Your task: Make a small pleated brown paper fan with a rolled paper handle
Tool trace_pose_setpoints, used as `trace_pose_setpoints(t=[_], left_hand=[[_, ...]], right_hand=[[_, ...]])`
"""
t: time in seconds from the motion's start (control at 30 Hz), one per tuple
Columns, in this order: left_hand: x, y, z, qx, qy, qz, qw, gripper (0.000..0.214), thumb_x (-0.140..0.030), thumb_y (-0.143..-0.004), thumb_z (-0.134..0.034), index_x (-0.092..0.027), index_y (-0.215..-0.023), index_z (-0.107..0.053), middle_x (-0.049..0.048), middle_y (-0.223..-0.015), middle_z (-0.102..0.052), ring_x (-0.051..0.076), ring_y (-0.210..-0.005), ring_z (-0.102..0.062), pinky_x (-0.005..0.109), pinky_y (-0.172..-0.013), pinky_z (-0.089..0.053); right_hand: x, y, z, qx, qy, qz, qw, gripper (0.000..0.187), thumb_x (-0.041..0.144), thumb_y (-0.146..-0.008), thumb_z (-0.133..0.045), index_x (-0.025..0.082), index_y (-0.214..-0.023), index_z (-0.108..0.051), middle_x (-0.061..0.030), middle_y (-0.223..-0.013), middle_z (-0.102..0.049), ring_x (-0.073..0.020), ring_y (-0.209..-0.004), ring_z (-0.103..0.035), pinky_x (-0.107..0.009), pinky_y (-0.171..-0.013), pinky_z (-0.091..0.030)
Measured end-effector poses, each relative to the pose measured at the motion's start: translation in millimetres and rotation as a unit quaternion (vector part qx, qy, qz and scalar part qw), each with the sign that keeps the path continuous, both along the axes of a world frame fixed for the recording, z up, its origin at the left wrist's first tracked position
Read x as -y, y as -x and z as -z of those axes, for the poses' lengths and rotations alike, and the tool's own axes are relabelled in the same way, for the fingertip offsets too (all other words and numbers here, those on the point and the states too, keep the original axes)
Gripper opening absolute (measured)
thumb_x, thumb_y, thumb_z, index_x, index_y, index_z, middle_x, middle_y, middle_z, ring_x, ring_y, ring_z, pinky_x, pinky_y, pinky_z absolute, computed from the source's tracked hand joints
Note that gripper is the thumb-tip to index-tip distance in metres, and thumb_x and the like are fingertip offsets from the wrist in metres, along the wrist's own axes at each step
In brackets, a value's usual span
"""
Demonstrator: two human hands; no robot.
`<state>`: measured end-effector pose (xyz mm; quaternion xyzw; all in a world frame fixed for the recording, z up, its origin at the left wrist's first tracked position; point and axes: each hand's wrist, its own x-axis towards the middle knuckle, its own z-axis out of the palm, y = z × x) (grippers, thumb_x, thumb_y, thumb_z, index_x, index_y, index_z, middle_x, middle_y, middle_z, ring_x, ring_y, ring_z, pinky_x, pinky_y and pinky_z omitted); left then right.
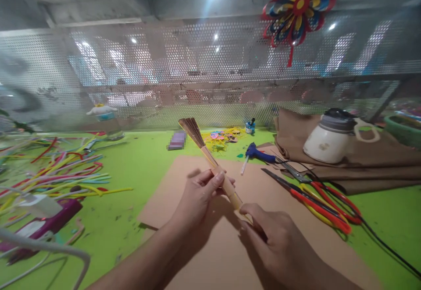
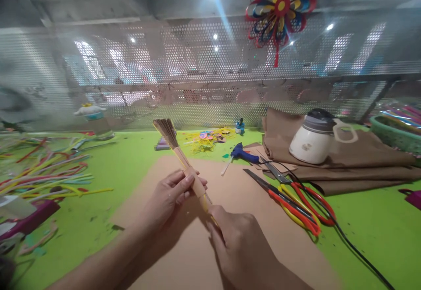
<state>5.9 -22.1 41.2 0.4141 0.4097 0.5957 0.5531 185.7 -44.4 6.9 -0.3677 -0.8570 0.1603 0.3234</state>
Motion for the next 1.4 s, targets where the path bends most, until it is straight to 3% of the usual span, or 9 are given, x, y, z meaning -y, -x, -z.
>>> trace_pose_setpoints(t=[0.3, 0.53, 0.6, 0.7, 0.77, 0.87, 1.13, 1.27, 1.4], left_hand=[[-3.3, 0.9, 3.3, 0.002, 0.015, -0.002, 1.000, 0.020, -0.031, -0.080, -0.075, -0.012, -0.087, -0.072, 0.0096, -0.083, -0.075, 0.020, -0.082, -0.068, 0.031, -0.079, -0.054], [-7.6, 4.2, 8.8, 0.037, 0.038, 0.012, 0.999, 0.023, -0.033, -0.079, -0.076, -0.012, -0.088, -0.071, 0.0099, -0.081, -0.074, 0.017, -0.071, -0.065, 0.031, -0.075, -0.053], [-9.9, 6.6, 9.2, 0.036, 0.036, 0.004, 0.999, 0.022, -0.032, -0.079, -0.077, -0.012, -0.087, -0.071, 0.0098, -0.081, -0.074, 0.017, -0.073, -0.066, 0.029, -0.074, -0.053], [-12.4, 9.6, 9.6, 0.039, 0.035, -0.011, 0.999, 0.021, -0.031, -0.079, -0.076, -0.011, -0.083, -0.071, 0.0094, -0.078, -0.074, 0.016, -0.075, -0.066, 0.025, -0.072, -0.052], [-12.9, 10.0, 9.9, 0.047, 0.039, -0.012, 0.998, 0.021, -0.030, -0.079, -0.076, -0.010, -0.083, -0.071, 0.0095, -0.077, -0.073, 0.016, -0.075, -0.066, 0.024, -0.072, -0.052], [-12.2, 8.3, 9.9, 0.066, 0.052, -0.004, 0.996, 0.020, -0.029, -0.080, -0.075, -0.010, -0.084, -0.071, 0.0108, -0.078, -0.074, 0.016, -0.076, -0.067, 0.025, -0.074, -0.053], [-8.7, 2.1, 12.4, 0.094, 0.073, 0.026, 0.993, 0.022, -0.029, -0.076, -0.079, -0.010, -0.081, -0.069, 0.0119, -0.077, -0.074, 0.018, -0.072, -0.068, 0.025, -0.069, -0.052], [-5.9, -4.0, 16.1, 0.117, 0.078, 0.018, 0.990, 0.024, -0.029, -0.075, -0.080, -0.010, -0.084, -0.068, 0.0113, -0.076, -0.074, 0.016, -0.072, -0.066, 0.024, -0.070, -0.051], [-1.9, -9.9, 16.9, 0.135, 0.078, 0.021, 0.988, 0.020, -0.027, -0.079, -0.077, -0.011, -0.088, -0.068, 0.0116, -0.084, -0.074, 0.019, -0.083, -0.068, 0.029, -0.079, -0.052]], right_hand=[[4.3, 0.0, -6.4, 0.005, 0.049, -0.001, 0.999, 0.018, 0.019, -0.096, -0.039, 0.023, -0.080, -0.047, 0.0034, -0.061, -0.052, -0.0145, -0.051, -0.046, -0.030, -0.055, -0.028], [2.1, 1.3, -9.0, -0.007, 0.143, -0.072, 0.987, 0.027, 0.017, -0.096, -0.045, 0.021, -0.071, -0.053, 0.0029, -0.061, -0.055, -0.0122, -0.055, -0.049, -0.026, -0.055, -0.032], [-0.3, -0.6, -6.3, -0.032, 0.104, -0.085, 0.990, 0.026, 0.015, -0.094, -0.047, 0.019, -0.071, -0.058, 0.0003, -0.067, -0.057, -0.0130, -0.060, -0.051, -0.025, -0.057, -0.035], [-2.4, -1.6, -2.4, -0.044, -0.076, -0.055, 0.995, 0.021, 0.009, -0.089, -0.049, 0.017, -0.077, -0.064, -0.0089, -0.091, -0.059, -0.0209, -0.084, -0.053, -0.032, -0.071, -0.040], [-2.3, 0.8, -0.4, -0.044, -0.189, -0.041, 0.980, 0.020, 0.007, -0.087, -0.049, 0.015, -0.080, -0.066, -0.0116, -0.102, -0.058, -0.0249, -0.094, -0.050, -0.038, -0.079, -0.038], [-1.8, 7.6, 2.2, -0.052, -0.279, -0.065, 0.957, 0.020, 0.007, -0.089, -0.048, 0.014, -0.080, -0.065, -0.0096, -0.096, -0.062, -0.0229, -0.089, -0.050, -0.040, -0.079, -0.036], [-8.4, 19.1, 12.3, -0.018, -0.324, -0.170, 0.930, 0.025, 0.003, -0.089, -0.049, 0.013, -0.069, -0.060, -0.0052, -0.071, -0.063, -0.0166, -0.067, -0.046, -0.032, -0.059, -0.034], [-9.3, 21.7, 16.7, -0.057, -0.298, -0.189, 0.934, 0.022, 0.009, -0.093, -0.050, 0.014, -0.074, -0.061, -0.0051, -0.080, -0.067, -0.0191, -0.083, -0.054, -0.034, -0.073, -0.042], [-9.1, 22.3, 17.8, -0.051, -0.299, -0.158, 0.940, 0.022, 0.009, -0.095, -0.050, 0.015, -0.076, -0.059, -0.0039, -0.090, -0.070, -0.0218, -0.100, -0.056, -0.037, -0.081, -0.038]])
